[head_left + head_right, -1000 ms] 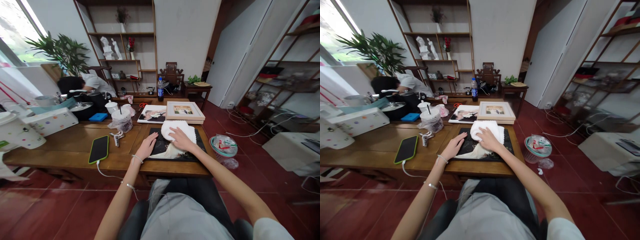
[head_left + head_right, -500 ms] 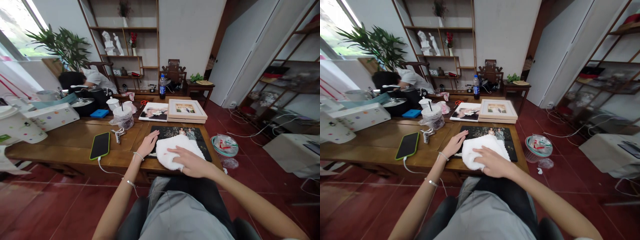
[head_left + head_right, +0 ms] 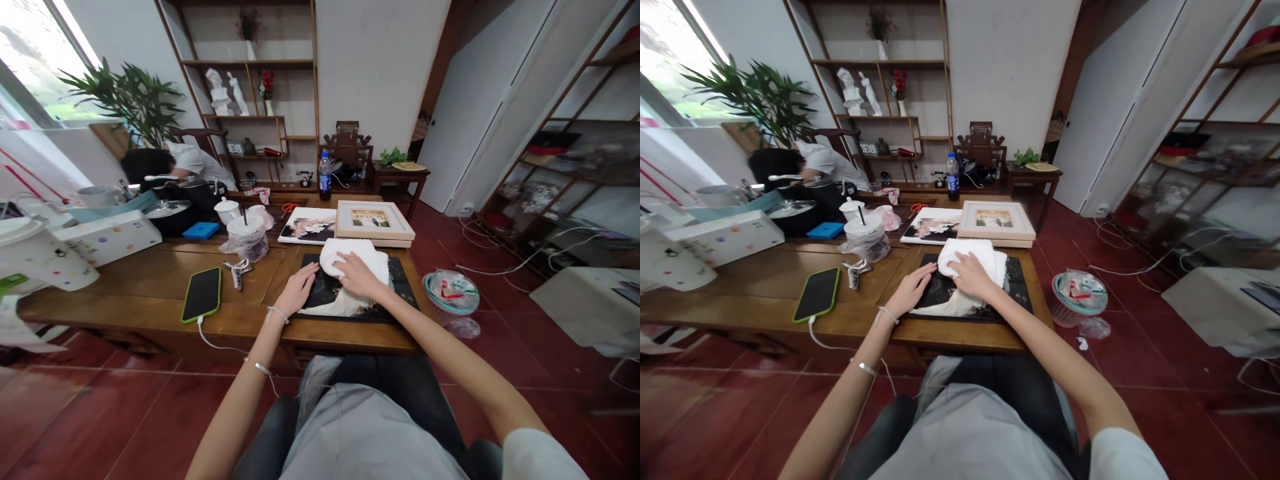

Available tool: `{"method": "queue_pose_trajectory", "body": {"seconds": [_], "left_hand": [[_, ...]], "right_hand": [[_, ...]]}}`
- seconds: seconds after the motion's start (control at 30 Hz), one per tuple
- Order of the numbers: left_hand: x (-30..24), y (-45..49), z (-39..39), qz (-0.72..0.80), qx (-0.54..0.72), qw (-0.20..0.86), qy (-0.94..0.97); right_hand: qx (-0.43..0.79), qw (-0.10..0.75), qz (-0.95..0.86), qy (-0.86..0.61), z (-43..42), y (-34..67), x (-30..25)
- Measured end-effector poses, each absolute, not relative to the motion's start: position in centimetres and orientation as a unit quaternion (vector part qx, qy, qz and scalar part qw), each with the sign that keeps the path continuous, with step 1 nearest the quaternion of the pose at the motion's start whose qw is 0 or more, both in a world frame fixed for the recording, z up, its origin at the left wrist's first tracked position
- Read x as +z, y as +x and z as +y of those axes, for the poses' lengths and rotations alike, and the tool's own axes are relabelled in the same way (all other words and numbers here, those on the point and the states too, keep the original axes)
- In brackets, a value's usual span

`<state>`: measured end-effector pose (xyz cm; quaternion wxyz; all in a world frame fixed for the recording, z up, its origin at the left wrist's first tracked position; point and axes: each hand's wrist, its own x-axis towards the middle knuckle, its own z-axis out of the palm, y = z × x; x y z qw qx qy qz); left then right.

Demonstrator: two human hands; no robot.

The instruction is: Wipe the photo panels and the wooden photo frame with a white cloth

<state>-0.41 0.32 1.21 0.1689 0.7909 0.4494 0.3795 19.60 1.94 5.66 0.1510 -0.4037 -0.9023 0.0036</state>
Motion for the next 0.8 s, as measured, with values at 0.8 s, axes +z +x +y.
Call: {"method": "queue_pose_trajectory", "body": {"seconds": [0.8], "left_hand": [[2.1, -0.1, -0.1, 0.478, 0.389, 0.224, 0.754]], "right_hand": [[0.039, 0.168, -0.890, -0.423, -4.8, 20.2, 6.1]]}}
